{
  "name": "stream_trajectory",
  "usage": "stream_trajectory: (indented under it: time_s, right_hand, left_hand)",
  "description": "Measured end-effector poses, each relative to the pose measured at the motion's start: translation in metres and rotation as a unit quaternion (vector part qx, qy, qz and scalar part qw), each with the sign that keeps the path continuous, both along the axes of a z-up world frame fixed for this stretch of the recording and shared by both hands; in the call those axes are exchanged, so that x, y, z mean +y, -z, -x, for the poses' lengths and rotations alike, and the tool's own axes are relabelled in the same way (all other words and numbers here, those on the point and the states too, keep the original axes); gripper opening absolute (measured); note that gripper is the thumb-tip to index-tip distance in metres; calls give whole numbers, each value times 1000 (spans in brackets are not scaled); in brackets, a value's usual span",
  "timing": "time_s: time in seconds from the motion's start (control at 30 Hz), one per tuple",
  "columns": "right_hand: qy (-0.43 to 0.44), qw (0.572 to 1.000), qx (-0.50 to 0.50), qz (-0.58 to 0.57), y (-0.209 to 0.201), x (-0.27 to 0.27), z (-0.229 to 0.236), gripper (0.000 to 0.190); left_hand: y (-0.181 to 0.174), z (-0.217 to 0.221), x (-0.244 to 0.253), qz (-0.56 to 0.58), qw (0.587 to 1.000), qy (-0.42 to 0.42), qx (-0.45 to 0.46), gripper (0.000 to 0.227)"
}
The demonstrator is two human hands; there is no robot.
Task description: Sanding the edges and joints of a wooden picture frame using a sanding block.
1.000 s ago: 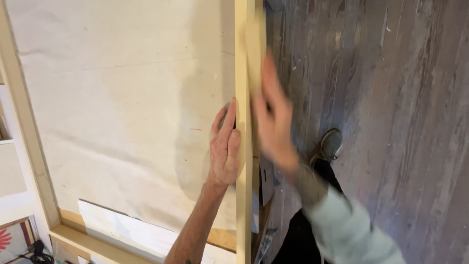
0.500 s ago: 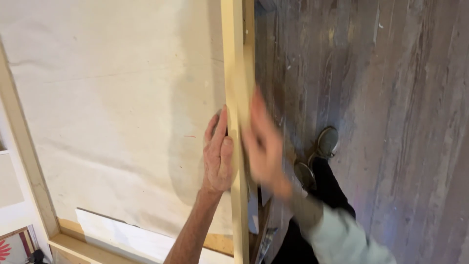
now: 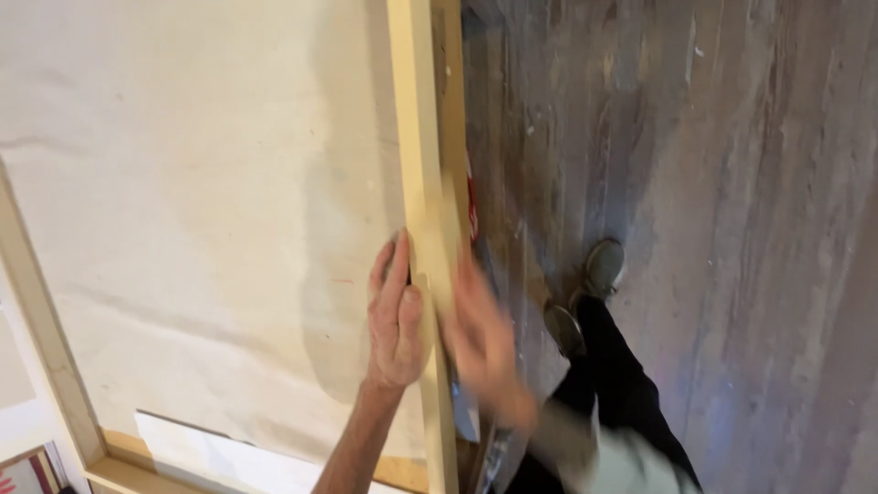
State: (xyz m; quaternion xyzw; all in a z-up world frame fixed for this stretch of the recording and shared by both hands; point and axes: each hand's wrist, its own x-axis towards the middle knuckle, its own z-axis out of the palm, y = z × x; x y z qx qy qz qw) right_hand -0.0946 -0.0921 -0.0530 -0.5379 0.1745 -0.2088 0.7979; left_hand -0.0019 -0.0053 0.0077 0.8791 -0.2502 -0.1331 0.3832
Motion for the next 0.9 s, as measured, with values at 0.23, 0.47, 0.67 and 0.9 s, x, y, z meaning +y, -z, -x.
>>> stream_trajectory:
  time_s: [0.23, 0.47, 0.67, 0.9]
  right_hand:
    - [48, 997, -33, 57, -24, -62, -89, 52]
    - [-6, 994, -64, 90, 7, 12, 21, 55]
    - [23, 989, -121, 83, 9, -106, -168, 50]
    - [-69, 997, 4, 37, 7, 39, 73, 55]
  left_hand:
    - [2, 8, 3, 4, 1000, 10, 1, 61]
    - [-2, 2, 0, -2, 1000, 12, 2, 58]
    - [-6, 1, -1, 5, 1000, 15, 4, 60]
    - [1, 1, 1, 13, 1000, 20, -11, 59]
